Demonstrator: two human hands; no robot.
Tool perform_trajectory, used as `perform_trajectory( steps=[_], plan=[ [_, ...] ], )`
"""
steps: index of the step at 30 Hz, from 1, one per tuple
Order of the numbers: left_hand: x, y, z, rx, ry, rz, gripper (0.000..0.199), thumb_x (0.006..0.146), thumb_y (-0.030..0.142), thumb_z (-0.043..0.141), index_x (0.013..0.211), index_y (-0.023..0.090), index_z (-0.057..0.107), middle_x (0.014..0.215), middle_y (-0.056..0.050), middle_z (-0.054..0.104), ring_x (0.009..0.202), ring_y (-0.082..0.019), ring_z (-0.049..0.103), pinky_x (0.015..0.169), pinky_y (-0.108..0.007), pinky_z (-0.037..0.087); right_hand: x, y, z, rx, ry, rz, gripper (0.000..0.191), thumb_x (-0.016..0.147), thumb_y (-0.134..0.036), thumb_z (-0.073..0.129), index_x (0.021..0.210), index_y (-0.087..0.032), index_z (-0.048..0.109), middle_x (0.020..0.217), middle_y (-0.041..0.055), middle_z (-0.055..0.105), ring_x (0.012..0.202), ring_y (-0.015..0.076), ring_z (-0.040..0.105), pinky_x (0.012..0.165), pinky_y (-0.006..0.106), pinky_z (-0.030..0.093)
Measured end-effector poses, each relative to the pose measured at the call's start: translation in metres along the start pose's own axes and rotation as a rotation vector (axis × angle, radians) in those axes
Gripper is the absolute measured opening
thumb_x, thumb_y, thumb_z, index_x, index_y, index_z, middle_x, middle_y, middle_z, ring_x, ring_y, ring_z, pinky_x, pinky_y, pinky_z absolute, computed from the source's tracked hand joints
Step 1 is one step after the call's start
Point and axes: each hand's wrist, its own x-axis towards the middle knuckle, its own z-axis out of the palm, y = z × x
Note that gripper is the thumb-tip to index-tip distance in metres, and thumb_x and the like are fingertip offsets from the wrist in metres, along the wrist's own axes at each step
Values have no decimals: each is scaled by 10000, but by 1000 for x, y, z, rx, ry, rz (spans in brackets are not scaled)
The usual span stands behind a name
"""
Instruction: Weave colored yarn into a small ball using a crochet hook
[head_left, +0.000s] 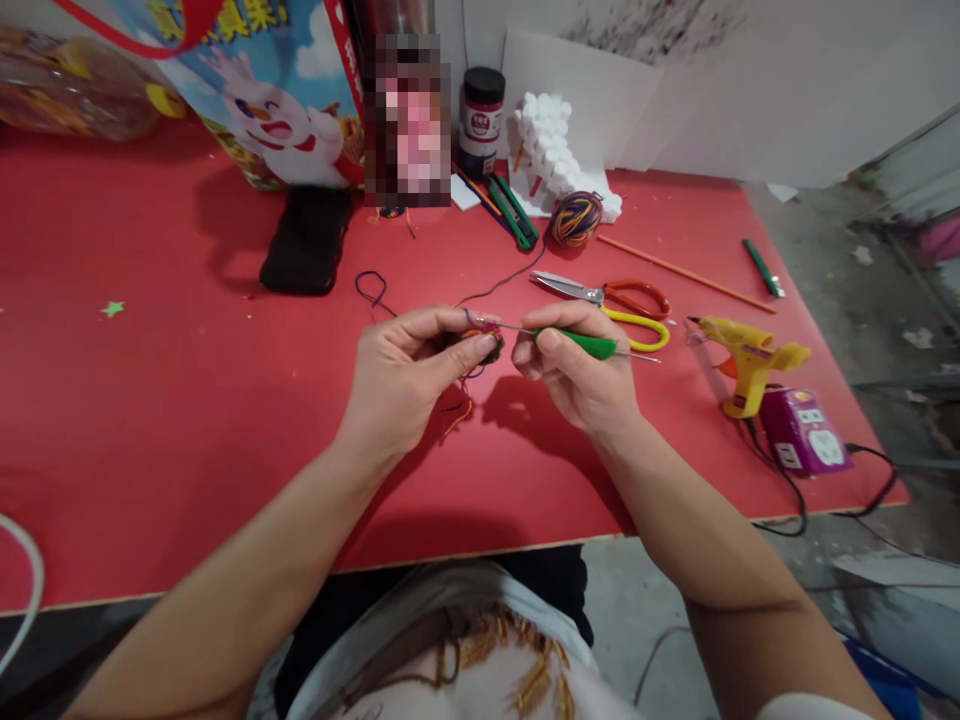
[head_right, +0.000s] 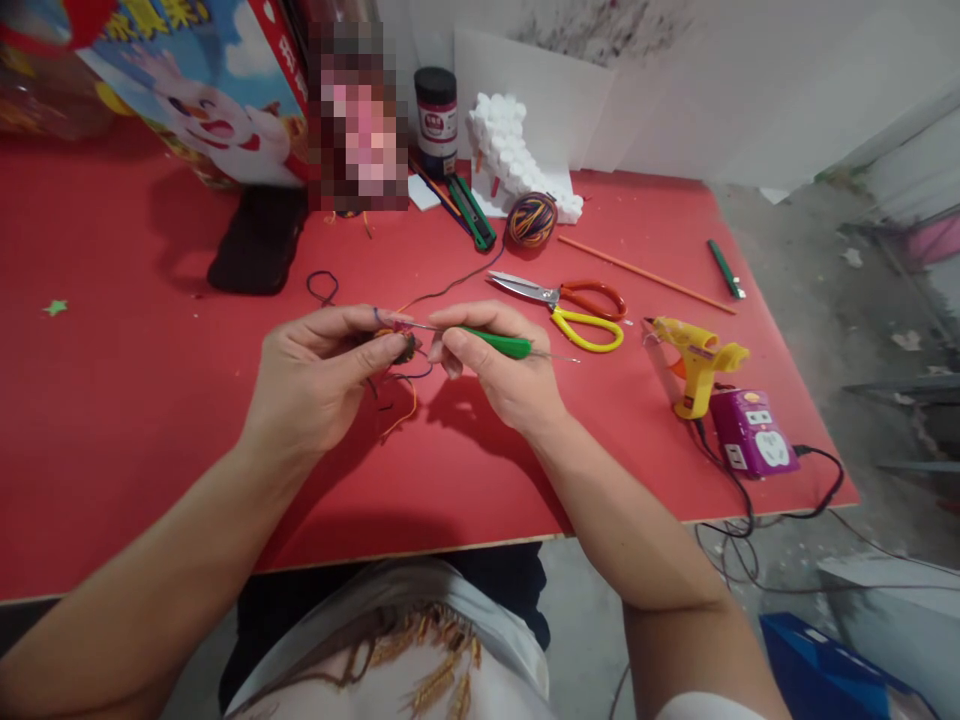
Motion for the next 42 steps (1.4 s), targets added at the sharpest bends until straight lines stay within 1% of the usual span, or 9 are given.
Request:
perform_trajectory(
  steps=[5, 9, 13, 17, 22, 27, 33, 38, 42],
  plan=[
    [1, 2, 2, -9, 23, -79, 175, 735, 212, 975, 842, 212, 836, 839, -18, 811, 781, -145, 757, 796, -295, 663, 0, 0, 1, -23, 10, 3, 143, 934, -333, 864, 1040, -238, 849, 794, 7, 811, 666, 123, 691, 638, 267, 584],
    [2, 0, 1, 8, 14, -39, 195, 721, 182, 978, 831, 211, 820, 819, -8, 790, 777, -138, 759, 785, -278, 658, 0, -2, 3, -27, 17, 2, 152, 935, -353, 860, 1023, -229, 845, 776, 14, 799, 673, 131, 697, 620, 266, 576],
    [4, -4, -1, 100, 12, 15, 176, 749, 175, 960, 855, 217, 825, 870, -20, 806, 793, -145, 764, 786, -290, 663, -1, -4, 2, -51, -4, -3, 140, 936, -353, 855, 1009, -233, 851, 784, 20, 802, 686, 142, 710, 629, 276, 589],
    [4, -4, -5, 199, 23, 114, 180, 797, 195, 941, 950, 250, 863, 915, -21, 805, 793, -139, 746, 770, -283, 647, -3, -7, -2, -101, -43, -5, 126, 928, -336, 858, 986, -225, 865, 802, 30, 814, 657, 138, 698, 620, 279, 595],
    [1, 1, -6, 324, 40, 301, 153, 862, 197, 902, 982, 286, 871, 959, -32, 786, 839, -153, 711, 749, -295, 610, -3, -8, -5, -104, -97, -34, 93, 941, -275, 838, 1010, -226, 877, 837, 38, 823, 681, 139, 713, 628, 272, 604],
    [0, 3, -5, 371, 27, 408, 120, 909, 191, 863, 980, 288, 862, 965, -41, 789, 886, -169, 721, 767, -316, 607, -3, -9, -3, -111, -78, -43, 99, 936, -290, 847, 1001, -221, 874, 838, 40, 825, 668, 139, 711, 623, 279, 601],
    [-1, 3, -2, 366, 34, 318, 87, 890, 227, 887, 957, 279, 867, 937, -32, 789, 837, -152, 721, 760, -304, 606, -1, -8, 0, -105, 17, -31, 159, 912, -375, 874, 986, -235, 858, 797, 27, 809, 659, 150, 695, 617, 298, 593],
    [0, -3, -3, 223, 25, 204, 96, 867, 215, 897, 949, 256, 865, 911, -21, 805, 794, -139, 749, 771, -288, 634, -1, -5, 2, -96, 66, -43, 148, 922, -361, 869, 1008, -242, 846, 790, 15, 806, 660, 139, 693, 624, 286, 580],
    [2, -8, -5, 185, 48, 100, 118, 852, 215, 902, 960, 243, 865, 907, -29, 825, 798, -149, 767, 795, -296, 649, -1, -7, 3, -146, 91, -20, 209, 919, -422, 866, 1004, -233, 841, 786, 19, 799, 673, 151, 699, 620, 294, 582]
  ],
)
